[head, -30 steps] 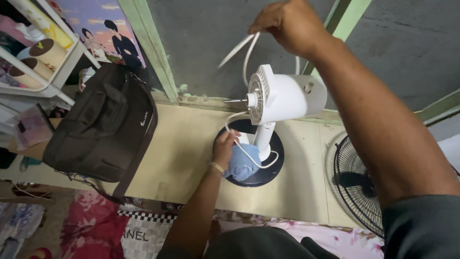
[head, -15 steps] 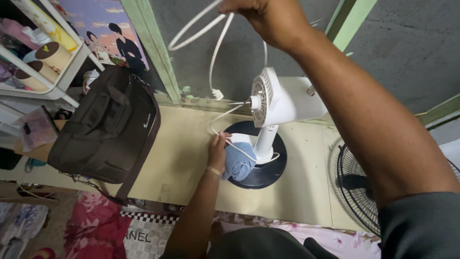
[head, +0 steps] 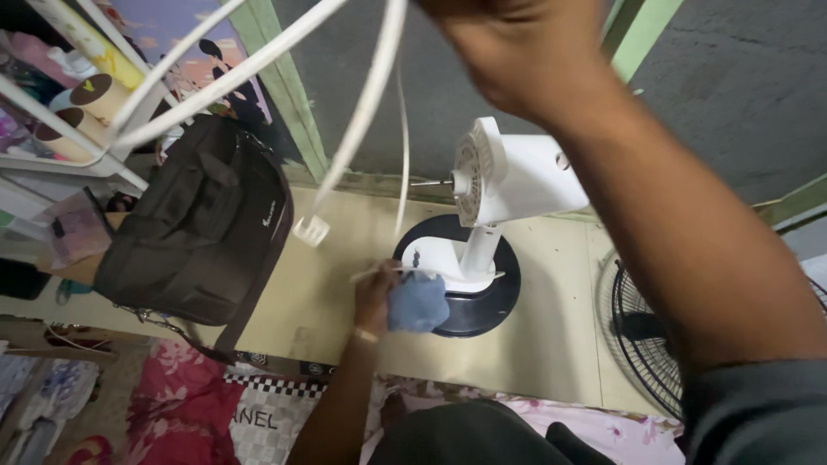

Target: The person wipes the exterior of a white portable fan with a blue cloth, rotating the unit to clean all sides. They then wipe the power cord and the base, and finally clean a black fan blade assembly with the same cloth.

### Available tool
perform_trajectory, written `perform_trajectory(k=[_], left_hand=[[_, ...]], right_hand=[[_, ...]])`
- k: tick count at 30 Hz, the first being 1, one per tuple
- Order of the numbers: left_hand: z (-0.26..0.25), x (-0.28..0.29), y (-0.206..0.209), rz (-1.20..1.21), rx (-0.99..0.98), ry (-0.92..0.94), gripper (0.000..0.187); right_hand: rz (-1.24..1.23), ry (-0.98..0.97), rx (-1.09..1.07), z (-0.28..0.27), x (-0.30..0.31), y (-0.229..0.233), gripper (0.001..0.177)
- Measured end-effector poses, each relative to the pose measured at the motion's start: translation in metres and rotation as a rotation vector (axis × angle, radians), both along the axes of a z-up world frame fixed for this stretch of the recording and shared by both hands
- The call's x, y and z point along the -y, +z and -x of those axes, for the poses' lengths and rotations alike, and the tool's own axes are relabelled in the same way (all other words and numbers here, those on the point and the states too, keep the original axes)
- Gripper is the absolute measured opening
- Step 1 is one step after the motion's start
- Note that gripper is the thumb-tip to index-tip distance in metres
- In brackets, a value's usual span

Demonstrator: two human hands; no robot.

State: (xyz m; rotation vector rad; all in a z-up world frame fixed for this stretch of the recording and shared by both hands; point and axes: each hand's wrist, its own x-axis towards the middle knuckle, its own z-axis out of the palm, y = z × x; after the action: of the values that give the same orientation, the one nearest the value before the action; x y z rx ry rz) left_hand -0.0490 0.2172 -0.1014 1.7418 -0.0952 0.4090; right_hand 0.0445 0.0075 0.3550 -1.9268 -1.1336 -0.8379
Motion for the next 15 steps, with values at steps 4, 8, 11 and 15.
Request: perform_trajectory(k=[4, 8, 11, 15], left_hand=[[0.037, 0.004, 0.017, 0.480, -0.168, -0.268, 0.022], [0.044, 0.000, 0.063, 0.239, 0.190, -0.648, 0.029], [0.055, 0.011, 0.090, 0.018, -0.050, -0.558, 0.010], [0.051, 0.033, 0.106, -0.133, -0.173, -0.675, 0.013]], right_hand=[[-0.207, 0.059, -0.005, 0.035, 0.066, -0.008, 0.006], [-0.305, 0.000, -0.053, 0.053, 0.129, -0.021, 0.011], [-0.354, -0.038, -0.086, 0.064, 0.171, -0.036, 0.015], [-0.404, -0.082, -0.121, 0.077, 0.227, -0.055, 0.020]])
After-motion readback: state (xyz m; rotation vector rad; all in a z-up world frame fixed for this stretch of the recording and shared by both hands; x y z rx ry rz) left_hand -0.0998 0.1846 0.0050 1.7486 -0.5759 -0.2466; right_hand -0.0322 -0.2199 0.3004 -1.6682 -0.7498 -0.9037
